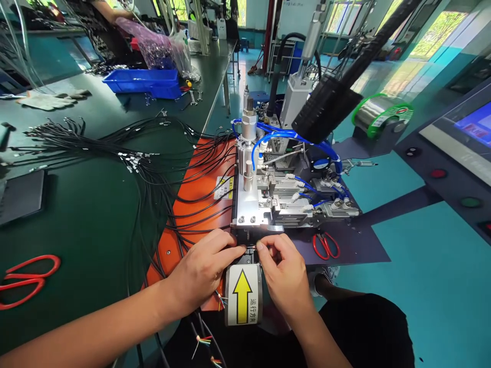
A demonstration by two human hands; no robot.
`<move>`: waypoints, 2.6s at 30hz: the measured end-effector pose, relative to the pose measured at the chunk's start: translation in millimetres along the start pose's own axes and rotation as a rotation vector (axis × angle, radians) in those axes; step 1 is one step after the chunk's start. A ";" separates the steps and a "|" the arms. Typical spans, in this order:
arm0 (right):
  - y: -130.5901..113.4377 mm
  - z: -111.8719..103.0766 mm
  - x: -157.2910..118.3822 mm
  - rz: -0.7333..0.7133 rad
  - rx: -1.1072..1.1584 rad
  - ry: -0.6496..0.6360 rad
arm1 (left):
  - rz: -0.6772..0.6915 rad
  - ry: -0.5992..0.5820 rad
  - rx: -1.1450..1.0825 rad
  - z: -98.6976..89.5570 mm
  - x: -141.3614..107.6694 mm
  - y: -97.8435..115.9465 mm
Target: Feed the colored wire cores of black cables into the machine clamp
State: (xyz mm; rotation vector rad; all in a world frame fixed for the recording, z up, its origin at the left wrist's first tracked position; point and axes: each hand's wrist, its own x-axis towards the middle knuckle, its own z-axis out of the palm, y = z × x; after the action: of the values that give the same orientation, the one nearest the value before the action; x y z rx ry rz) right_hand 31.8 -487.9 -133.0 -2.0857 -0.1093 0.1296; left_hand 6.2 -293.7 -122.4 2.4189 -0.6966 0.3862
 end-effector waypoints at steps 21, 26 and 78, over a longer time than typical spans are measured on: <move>-29.0 7.9 -42.4 -0.494 -0.294 0.007 | -0.236 -0.267 0.038 -25.8 6.3 3.8; -40.9 39.2 -57.8 -0.588 -0.467 -0.024 | -0.269 -0.095 0.074 -82.6 22.8 -2.9; -11.0 -11.0 -36.9 -0.145 -0.078 0.205 | -0.159 -0.032 -0.114 8.2 7.7 11.4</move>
State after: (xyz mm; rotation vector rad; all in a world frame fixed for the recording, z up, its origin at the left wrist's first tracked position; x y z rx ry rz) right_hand -3.5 -496.8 -116.3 -2.1474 -0.1424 -0.1785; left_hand 7.1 -309.6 -120.5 2.3562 -0.5211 0.2379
